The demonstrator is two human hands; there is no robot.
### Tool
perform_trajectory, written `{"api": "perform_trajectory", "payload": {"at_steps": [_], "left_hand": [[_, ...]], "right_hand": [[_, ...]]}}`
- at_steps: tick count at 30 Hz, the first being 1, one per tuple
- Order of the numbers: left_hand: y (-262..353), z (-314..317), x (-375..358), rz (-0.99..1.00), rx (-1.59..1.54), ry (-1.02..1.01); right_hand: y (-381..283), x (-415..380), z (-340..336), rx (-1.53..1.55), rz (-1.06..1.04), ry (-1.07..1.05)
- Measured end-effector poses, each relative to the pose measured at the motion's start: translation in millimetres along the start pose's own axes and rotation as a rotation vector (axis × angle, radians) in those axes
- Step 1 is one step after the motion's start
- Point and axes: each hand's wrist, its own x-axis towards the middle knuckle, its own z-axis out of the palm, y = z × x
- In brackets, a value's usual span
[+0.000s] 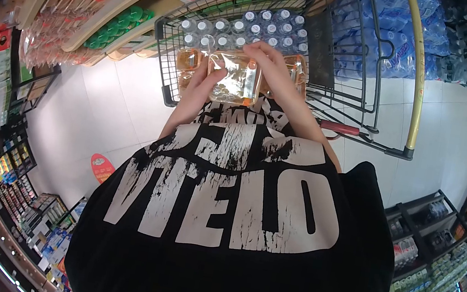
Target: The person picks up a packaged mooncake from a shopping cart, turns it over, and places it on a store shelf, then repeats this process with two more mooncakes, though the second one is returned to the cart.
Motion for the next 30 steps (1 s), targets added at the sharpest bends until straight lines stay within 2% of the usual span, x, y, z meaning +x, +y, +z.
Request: {"api": "perform_trajectory", "payload": {"at_steps": [3,9,15,17,20,24,27,29,30], "left_hand": [[6,2,-1,-0.061,-0.01,-0.011],[6,1,3,-0.065,-0.023,-0.069],[16,10,-1,-0.076,-0.032,-0.008],[21,10,-4,-0.155,0.004,-0.001],[18,7,-2,-0.169,0.013,-0.009],[11,4,1,-0.16,-0.04,-0.049],[-5,0,8,-0.078,-0.066,-0.097],[-14,-4,12,-0.232,0.029,0.001],[-11,-2,13,-0.233,0.032,0.0]], "right_hand": [[-1,-2,0,0.011,0.026,0.043],[-6,-3,-2,0.125,0.088,-0.015],[-17,-6,-4,-0.008,0.024,-0.018],[-19,-8,-3,-0.124,-0.036,-0.037],[-22,-9,-1,-0.194,-0.043,-0.038],[-21,-7,-2,-0.202,-0.091,-0.063],[-25,-8,-1,-0.282,-0.053,-0.062],[-24,-10,4,-0.272,-0.167,0.051],[-22,-11,5,-0.269,-0.168,0.053]]}}
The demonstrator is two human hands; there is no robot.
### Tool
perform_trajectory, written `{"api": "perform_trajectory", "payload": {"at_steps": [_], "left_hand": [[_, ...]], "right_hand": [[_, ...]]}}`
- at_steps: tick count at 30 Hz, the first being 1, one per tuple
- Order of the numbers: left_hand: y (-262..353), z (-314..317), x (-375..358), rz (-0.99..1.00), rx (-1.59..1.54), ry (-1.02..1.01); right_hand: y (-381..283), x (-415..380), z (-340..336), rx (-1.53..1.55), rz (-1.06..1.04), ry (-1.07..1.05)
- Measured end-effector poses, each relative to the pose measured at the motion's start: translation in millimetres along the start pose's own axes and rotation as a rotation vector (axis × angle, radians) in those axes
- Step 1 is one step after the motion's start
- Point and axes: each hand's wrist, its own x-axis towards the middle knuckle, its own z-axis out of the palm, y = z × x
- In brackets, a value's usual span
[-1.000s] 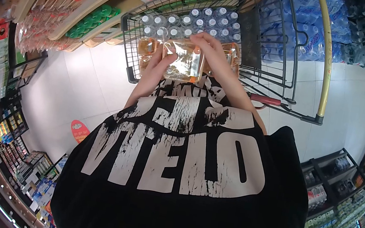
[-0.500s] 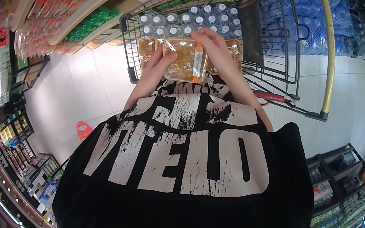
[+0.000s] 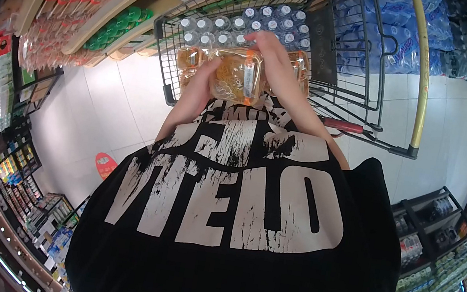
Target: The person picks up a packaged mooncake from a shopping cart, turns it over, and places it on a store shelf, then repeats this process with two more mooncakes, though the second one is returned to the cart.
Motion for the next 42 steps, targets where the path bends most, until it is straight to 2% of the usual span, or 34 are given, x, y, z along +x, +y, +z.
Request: {"api": "perform_trajectory", "payload": {"at_steps": [2,3,5,6,7,9,10,11,13,15,17,21,23,26,30,32,33,35,36,38,42], "left_hand": [[8,5,-1,0.063,-0.406,-0.135],[9,4,0,0.063,-0.405,-0.136],[12,0,2,-0.012,-0.636,-0.237],[14,-1,3,-0.006,-0.636,-0.24],[14,-2,1,-0.027,-0.807,-0.428],[13,-4,-2,-0.07,-1.137,-0.808],[8,-4,13,-0.146,-1.084,-1.16],[-2,-1,20,-0.159,-1.079,-1.158],[-7,10,24,-0.129,-1.253,-1.389],[-11,12,26,-0.145,-1.224,-1.358],[-19,18,33,-0.086,-1.263,-1.529],[-17,16,31,-0.081,-1.214,-1.5],[-15,15,31,-0.119,-1.199,-1.483],[-16,16,29,-0.107,-1.215,-1.465],[-12,13,23,-0.145,-1.177,-1.371],[-13,13,23,-0.17,-1.186,-1.359],[-12,13,22,-0.169,-1.185,-1.358],[-11,14,20,-0.195,-1.179,-1.332],[-8,14,16,-0.195,-1.179,-1.332],[-1,14,7,-0.283,-1.195,-1.189],[4,12,4,-0.268,-1.141,-1.135]], "right_hand": [[3,-3,1,0.116,0.069,0.005],[1,-5,0,0.117,0.068,0.006],[-9,-11,-3,0.257,-0.049,-0.203],[-13,-13,-5,0.439,-0.075,-0.3],[-14,-14,-8,0.437,-0.077,-0.301],[-16,-15,-13,0.114,-0.19,-0.345],[-18,-16,-4,-0.097,-0.332,-0.153],[-18,-16,-5,-0.089,-0.33,-0.143],[-18,-9,-10,-1.151,-0.69,0.045],[-11,-5,-12,-1.147,-0.664,0.064],[-9,-5,-13,-1.198,-0.707,0.089],[-8,-7,-12,-1.183,-0.694,0.061],[-4,-8,-11,-1.163,-0.604,0.032],[-3,-7,-11,-1.142,-0.69,0.054],[5,-5,-16,-1.178,-0.654,0.039],[-8,-9,-17,-1.206,-0.393,-0.146],[0,-7,-16,-1.206,-0.395,-0.146],[22,-4,-14,-1.122,-0.684,0.052],[16,-6,-11,-1.122,-0.684,0.052],[0,-13,-5,-1.1,-0.611,0.049],[4,-13,-9,-1.194,-0.592,-0.023]]}}
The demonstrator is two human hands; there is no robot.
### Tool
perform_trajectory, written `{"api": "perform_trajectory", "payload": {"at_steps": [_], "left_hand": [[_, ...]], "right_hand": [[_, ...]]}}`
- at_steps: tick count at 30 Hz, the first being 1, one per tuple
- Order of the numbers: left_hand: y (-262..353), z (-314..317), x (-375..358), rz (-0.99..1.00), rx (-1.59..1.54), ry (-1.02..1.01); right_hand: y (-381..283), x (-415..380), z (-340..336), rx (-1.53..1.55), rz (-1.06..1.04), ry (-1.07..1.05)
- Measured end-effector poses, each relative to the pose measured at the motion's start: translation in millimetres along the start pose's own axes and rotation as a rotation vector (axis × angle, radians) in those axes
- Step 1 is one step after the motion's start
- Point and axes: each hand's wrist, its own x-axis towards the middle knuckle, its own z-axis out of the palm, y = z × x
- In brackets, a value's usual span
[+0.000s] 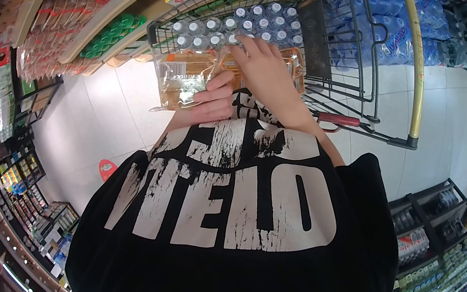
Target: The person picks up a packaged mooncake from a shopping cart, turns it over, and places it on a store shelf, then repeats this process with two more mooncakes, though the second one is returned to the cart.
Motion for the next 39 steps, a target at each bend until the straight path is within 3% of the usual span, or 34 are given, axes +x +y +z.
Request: {"api": "perform_trajectory", "payload": {"at_steps": [15,17,24,27,29,32,36,38,39], "left_hand": [[-2,-1,1,0.01,-0.006,0.086],[-3,18,3,0.014,0.075,0.254],[0,7,1,-0.043,0.077,0.159],[-1,10,0,-0.006,0.184,0.172],[-2,17,-1,0.125,0.404,0.358],[-2,9,-3,0.211,0.498,0.308],[-4,-15,-17,0.258,0.619,0.265],[-14,-31,-33,0.375,1.159,0.524],[-14,-29,-32,0.376,1.158,0.525]], "right_hand": [[3,6,-7,-0.024,-0.128,-0.036],[3,7,-7,-0.064,-0.15,0.006],[0,4,-13,-0.081,-0.12,-0.044],[-4,4,-18,-0.027,-0.012,-0.062],[-3,4,-18,-0.002,0.041,-0.069],[-11,7,-25,0.118,0.08,0.057],[-26,9,-46,0.358,0.048,0.05],[-31,8,-50,0.514,-0.006,-0.131],[-32,7,-50,0.515,-0.007,-0.133]]}}
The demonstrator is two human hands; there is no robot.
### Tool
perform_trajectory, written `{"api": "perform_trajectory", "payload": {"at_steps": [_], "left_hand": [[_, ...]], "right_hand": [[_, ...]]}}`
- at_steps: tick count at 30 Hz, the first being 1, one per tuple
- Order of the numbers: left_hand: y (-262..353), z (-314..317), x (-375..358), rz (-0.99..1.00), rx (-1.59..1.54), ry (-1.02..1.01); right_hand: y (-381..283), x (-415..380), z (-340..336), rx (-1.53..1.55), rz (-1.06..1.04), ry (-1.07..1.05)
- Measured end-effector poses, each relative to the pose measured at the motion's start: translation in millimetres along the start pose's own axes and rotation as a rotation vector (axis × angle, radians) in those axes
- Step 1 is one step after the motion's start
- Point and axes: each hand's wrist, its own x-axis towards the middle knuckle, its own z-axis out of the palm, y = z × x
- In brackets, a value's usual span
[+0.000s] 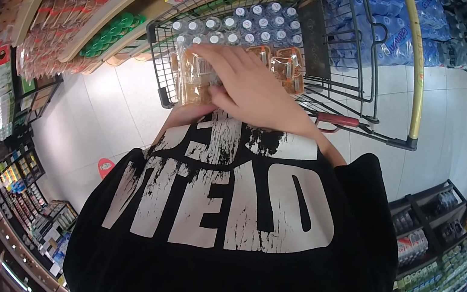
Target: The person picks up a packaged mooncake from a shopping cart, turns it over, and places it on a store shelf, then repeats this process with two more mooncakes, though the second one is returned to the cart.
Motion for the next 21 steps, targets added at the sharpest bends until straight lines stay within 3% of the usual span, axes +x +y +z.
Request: {"api": "perform_trajectory", "payload": {"at_steps": [5,15,21], "left_hand": [[-6,20,27,-0.045,-0.068,0.094],[12,25,33,-0.128,-0.198,0.27],[22,26,43,-0.171,-0.278,0.38]], "right_hand": [[1,0,12,-0.093,-0.123,-0.011],[0,0,12,-0.108,-0.108,-0.017],[7,-5,8,-0.203,-0.085,0.088]]}}
